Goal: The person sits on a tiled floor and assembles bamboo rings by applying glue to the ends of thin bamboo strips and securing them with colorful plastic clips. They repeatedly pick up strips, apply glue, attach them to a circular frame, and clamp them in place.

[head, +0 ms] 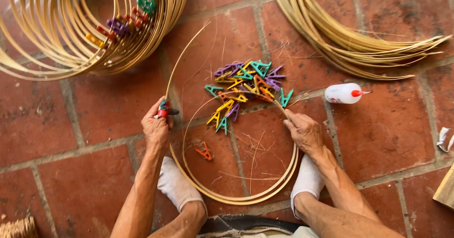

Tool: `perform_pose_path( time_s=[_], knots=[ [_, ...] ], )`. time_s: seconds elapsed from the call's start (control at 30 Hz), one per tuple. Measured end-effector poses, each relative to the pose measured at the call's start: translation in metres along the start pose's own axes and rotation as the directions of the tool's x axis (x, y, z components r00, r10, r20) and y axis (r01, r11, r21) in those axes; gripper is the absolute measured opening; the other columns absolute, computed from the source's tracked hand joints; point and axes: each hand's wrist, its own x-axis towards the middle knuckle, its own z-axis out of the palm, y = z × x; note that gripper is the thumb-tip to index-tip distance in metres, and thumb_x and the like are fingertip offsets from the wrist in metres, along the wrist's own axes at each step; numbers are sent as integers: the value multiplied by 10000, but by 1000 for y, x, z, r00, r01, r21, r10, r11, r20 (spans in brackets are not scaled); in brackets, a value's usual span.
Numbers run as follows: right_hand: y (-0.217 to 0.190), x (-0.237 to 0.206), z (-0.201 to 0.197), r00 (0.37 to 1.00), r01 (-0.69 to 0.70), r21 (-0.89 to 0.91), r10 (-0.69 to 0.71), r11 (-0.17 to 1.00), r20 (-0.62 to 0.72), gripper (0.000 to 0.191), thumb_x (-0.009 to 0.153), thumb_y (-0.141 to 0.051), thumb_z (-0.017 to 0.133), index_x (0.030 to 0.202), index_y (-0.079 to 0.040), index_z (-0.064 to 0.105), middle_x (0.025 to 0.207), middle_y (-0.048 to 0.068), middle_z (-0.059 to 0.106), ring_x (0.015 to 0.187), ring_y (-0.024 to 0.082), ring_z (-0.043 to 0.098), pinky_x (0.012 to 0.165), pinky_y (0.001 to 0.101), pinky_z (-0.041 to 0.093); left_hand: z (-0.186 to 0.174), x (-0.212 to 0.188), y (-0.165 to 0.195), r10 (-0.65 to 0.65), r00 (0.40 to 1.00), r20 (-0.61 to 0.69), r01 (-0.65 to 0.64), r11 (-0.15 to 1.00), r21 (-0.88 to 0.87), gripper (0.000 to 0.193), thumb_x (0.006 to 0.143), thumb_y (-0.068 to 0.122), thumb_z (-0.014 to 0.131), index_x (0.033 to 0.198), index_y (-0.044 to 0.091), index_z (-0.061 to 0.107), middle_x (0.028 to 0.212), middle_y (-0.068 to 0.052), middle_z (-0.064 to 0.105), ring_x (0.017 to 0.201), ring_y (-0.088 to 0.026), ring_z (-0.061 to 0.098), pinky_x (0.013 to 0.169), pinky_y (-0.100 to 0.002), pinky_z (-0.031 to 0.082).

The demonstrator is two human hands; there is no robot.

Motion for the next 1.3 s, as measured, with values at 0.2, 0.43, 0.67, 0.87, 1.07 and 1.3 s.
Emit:
perform_pose_path(
  time_s=[0.2, 0.43, 0.67, 0.87, 1.07, 1.3],
  knots=[
    [-2, -5, 8, 824, -544, 545, 528, 638, 205, 401, 1004, -191, 632, 1394, -103, 670, 901, 20, 660, 684, 145, 572, 545, 317, 442, -20, 6, -30, 82, 997, -15, -82, 995, -65, 339, 1034, 66, 587, 1359, 78, 686, 844, -18, 690, 527, -42, 489, 458, -213, 371],
    [-13, -8, 11, 980, -193, 342, 200, 920, 15, 323, 1084, -198, 652, 1358, -34, 702, 850, 48, 581, 777, 116, 527, 682, 270, 427, -10, 2, -50, 77, 996, -33, -81, 991, -108, 362, 992, 83, 642, 1350, 111, 689, 907, -95, 769, 543, -33, 506, 451, -195, 375],
    [-24, 8, 24, 961, -268, 398, 215, 878, 172, 275, 1072, -242, 639, 1237, -48, 745, 826, 14, 678, 713, 99, 575, 606, 254, 455, 4, -20, -65, 157, 978, 140, -150, 987, -64, 254, 1034, 71, 639, 1279, 65, 707, 1109, -101, 773, 884, -85, 741, 683, -243, 625],
    [-22, 27, 28, 926, -362, 489, 245, 794, 288, 257, 995, -234, 705, 1152, -45, 777, 888, 5, 742, 771, 81, 619, 673, 240, 497, -4, -51, -69, -80, 970, 229, 96, 994, -58, 280, 1034, 158, 635, 1270, 42, 728, 773, -50, 699, 536, -61, 540, 457, -210, 404],
    [-34, 39, 17, 894, -429, 516, 265, 742, 362, 241, 942, -215, 724, 1074, -25, 791, 837, -2, 738, 753, 87, 615, 666, 257, 501, 22, -22, -10, -205, 878, 433, 147, 975, 163, 290, 992, 173, 657, 1240, 52, 744, 706, -27, 675, 526, -54, 550, 445, -225, 404],
    [-50, 36, -5, 945, -283, 423, 175, 861, 276, 214, 942, -203, 713, 1028, -18, 779, 777, 33, 712, 711, 105, 609, 642, 289, 487, 141, 0, 69, -323, 504, 801, -191, 862, 469, 217, 963, 240, 697, 1115, 142, 818, 682, 45, 677, 564, -29, 519, 474, -260, 408]
  ],
)
